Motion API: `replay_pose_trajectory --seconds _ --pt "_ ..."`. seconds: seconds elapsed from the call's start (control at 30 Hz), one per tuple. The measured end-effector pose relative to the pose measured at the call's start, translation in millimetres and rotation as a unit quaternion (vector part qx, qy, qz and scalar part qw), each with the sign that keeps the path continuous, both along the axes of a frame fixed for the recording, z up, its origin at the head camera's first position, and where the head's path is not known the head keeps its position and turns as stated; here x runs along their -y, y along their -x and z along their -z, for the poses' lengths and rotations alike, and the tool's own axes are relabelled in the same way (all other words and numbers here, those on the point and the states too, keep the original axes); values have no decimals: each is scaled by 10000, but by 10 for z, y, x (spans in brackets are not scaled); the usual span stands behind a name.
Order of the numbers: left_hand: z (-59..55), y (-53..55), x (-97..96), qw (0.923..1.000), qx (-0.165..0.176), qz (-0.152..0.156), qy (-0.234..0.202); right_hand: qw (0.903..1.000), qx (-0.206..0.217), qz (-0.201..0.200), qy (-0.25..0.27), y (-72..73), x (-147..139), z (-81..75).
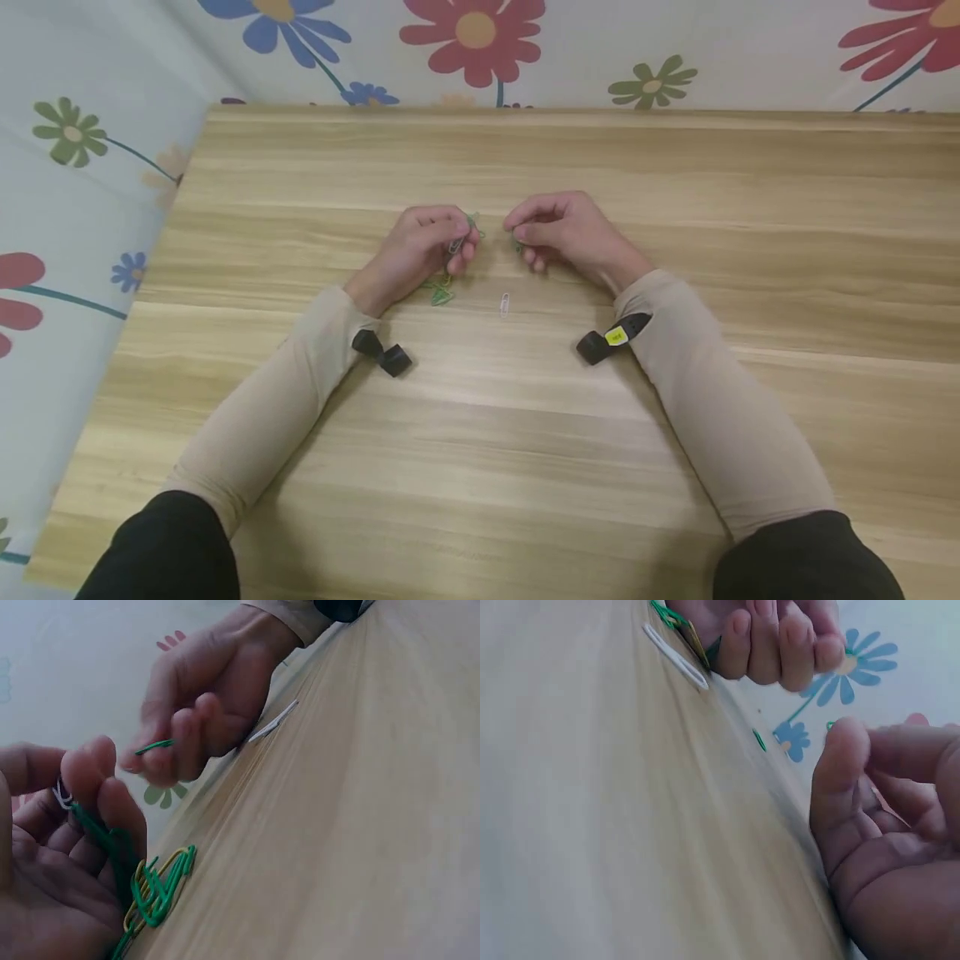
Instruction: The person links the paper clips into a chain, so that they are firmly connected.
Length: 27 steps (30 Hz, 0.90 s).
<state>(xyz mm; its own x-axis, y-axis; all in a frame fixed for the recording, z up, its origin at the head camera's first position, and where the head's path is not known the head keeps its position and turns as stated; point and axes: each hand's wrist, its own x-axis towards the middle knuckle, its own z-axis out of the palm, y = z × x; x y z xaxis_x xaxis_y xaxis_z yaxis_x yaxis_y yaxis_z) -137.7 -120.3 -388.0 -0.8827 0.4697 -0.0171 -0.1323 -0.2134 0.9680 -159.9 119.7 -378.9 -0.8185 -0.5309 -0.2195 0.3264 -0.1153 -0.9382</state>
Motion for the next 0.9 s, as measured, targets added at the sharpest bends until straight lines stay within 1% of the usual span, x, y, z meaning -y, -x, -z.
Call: replay_pose_trajectory --seconds 0.07,0.13,0.2,0.27,0.33,0.5,0.6,0.7,0.8,0.9 --pt "-8 -5 -12 9993 -124 9 357 9975 210 112 668 -13 41 -11" --pt "-18 -22 -21 9978 -190 15 635 9921 293 182 1205 -38 83 -26" --pt "-28 -42 -31 9968 -174 17 784 9880 253 263 1502 -72 119 -52" --pt "-55 -64 -40 9965 -157 -3 827 9868 61 364 1580 -110 150 -96" --pt "-99 -77 -54 9963 -209 -11 834 9861 -158 461 1587 -141 176 -154" --pt "-226 -112 -105 9954 -591 118 742 9861 -623 549 1438 -212 219 -309" --pt "-274 -137 -122 9945 -729 161 729 9872 -858 554 1228 -242 225 -368" --pt "-308 -159 -125 9933 -804 159 818 9880 -1022 540 1029 -257 211 -409" --pt "-348 -172 -117 9915 -941 129 888 9892 -1169 512 724 -264 179 -461" --pt "-406 -168 -103 9914 -1065 60 763 9886 -1331 564 424 -262 131 -530"
